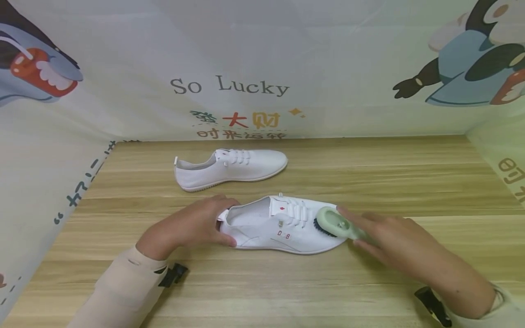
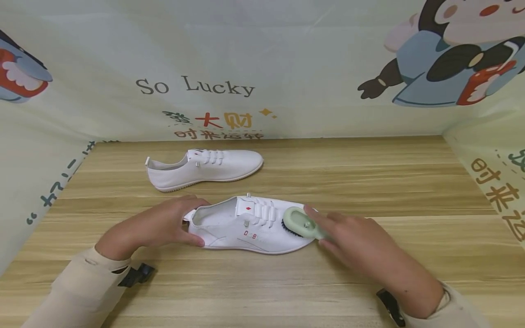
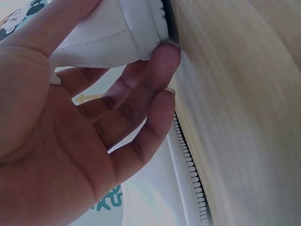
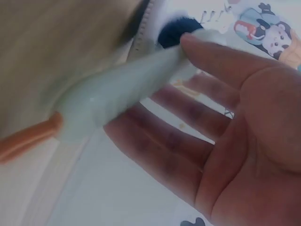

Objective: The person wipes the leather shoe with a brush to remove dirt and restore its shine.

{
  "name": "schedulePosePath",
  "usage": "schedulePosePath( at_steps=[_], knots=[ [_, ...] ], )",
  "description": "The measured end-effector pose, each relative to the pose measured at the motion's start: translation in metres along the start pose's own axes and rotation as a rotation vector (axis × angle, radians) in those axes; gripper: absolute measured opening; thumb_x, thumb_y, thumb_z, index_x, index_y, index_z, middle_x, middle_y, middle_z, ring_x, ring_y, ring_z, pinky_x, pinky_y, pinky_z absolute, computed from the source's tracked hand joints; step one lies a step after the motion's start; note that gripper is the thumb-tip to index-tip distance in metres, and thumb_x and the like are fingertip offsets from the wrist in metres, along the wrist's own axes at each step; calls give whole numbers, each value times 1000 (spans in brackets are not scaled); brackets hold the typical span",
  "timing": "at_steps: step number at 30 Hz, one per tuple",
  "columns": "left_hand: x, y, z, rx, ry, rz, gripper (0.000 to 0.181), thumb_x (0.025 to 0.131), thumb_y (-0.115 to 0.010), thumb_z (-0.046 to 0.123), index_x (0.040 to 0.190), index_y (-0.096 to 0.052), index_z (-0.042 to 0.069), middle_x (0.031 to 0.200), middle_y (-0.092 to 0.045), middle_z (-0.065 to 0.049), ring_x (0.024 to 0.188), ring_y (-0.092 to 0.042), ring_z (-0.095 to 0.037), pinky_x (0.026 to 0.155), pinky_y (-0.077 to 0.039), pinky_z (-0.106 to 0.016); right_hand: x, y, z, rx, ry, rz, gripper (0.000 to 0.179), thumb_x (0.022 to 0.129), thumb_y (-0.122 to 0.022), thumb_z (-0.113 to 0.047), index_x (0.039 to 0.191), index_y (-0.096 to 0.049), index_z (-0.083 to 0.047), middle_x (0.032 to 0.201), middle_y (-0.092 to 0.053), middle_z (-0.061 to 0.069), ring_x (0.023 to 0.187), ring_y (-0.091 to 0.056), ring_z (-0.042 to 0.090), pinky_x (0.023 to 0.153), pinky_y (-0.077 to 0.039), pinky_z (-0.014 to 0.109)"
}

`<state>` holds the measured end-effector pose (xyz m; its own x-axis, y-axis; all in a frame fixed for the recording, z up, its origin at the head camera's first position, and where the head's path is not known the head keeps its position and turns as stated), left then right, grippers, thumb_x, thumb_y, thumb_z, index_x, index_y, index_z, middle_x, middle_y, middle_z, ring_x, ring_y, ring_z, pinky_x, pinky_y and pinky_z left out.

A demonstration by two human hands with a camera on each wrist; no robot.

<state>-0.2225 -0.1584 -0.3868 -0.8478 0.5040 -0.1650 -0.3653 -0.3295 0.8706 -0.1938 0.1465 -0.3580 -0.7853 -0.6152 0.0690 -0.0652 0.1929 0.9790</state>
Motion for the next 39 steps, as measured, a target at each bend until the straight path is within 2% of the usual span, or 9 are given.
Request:
schedulePosePath(
  at_steps=[4, 6, 11, 14, 16, 20, 28, 33, 39],
  knots=[
    [0, 0, 0, -2, 1, 1, 72, 69, -92, 31, 130, -61, 8, 113, -64, -2, 96, -55, -16, 85, -48, -33, 2, 3, 2, -6, -22, 75, 65, 87, -77, -22, 146, -51, -17, 107, -73, 18, 82, -72, 33, 70, -57, 48],
    [0, 0, 0, -1, -6, 3, 71, 70, -92, 31, 129, -61, 7, 112, -64, -2, 96, -55, -16, 85, -48, -33, 2, 4, 4, -7, -45, 87, 65, 87, -77, -23, 147, -50, -17, 109, -72, 20, 81, -72, 35, 68, -57, 49],
    [0, 0, 1, 1, -13, 3, 70, 70, -92, 31, 128, -61, 7, 112, -65, -2, 96, -55, -16, 85, -48, -34, 1, 6, 11, 0, -91, 66, 66, 89, -75, -21, 149, -47, -16, 118, -68, 26, 91, -71, 41, 71, -57, 52],
    [0, 1, 1, -1, -13, 1, 70, 70, -92, 31, 128, -62, 8, 112, -65, -2, 96, -55, -16, 85, -48, -34, -1, 6, 15, -7, -104, 41, 66, 89, -76, -19, 148, -48, -14, 117, -68, 27, 89, -71, 39, 69, -57, 51],
    [0, 1, 2, -3, -12, 1, 70, 70, -92, 31, 128, -62, 8, 112, -65, -2, 96, -55, -16, 85, -48, -34, -2, 6, 16, -11, -94, 32, 66, 87, -77, -18, 147, -50, -13, 113, -70, 26, 84, -71, 35, 64, -56, 48],
    [0, 0, 1, -5, 2, 1, 70, 69, -92, 30, 129, -62, 9, 113, -65, -2, 97, -55, -16, 86, -48, -34, -4, 6, 16, -9, -57, 12, 65, 85, -79, -16, 144, -52, -9, 109, -72, 21, 82, -70, 29, 65, -56, 44],
    [0, 0, 1, 5, -4, 9, 72, 69, -92, 31, 130, -61, 8, 115, -65, -2, 99, -56, -16, 88, -49, -36, -6, 5, 10, 26, -24, -55, 63, 84, -80, -18, 143, -55, -15, 121, -71, 16, 99, -71, 31, 77, -57, 50],
    [0, 0, 1, -2, -1, 2, 72, 70, -92, 32, 130, -60, 8, 114, -64, -2, 98, -56, -16, 87, -49, -35, -3, 3, 3, 23, 0, -30, 65, 87, -78, -23, 146, -51, -21, 120, -70, 18, 98, -71, 35, 80, -56, 53],
    [0, 0, 1, -16, -7, -3, 71, 70, -92, 30, 130, -60, 7, 114, -64, -2, 98, -55, -16, 87, -49, -35, 0, 3, 0, 16, -7, 37, 65, 88, -77, -23, 147, -50, -16, 109, -72, 20, 86, -72, 34, 74, -58, 50]
  ],
)
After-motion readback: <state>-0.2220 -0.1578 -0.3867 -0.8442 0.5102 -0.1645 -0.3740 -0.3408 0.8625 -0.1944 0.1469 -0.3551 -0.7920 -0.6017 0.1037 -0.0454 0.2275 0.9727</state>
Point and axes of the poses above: each hand's wrist, its own x-axis towards the middle knuckle, its own y-axis out of the back of the hand, z = x × y, the point moved 8 cm from there along x, towards the middle knuckle
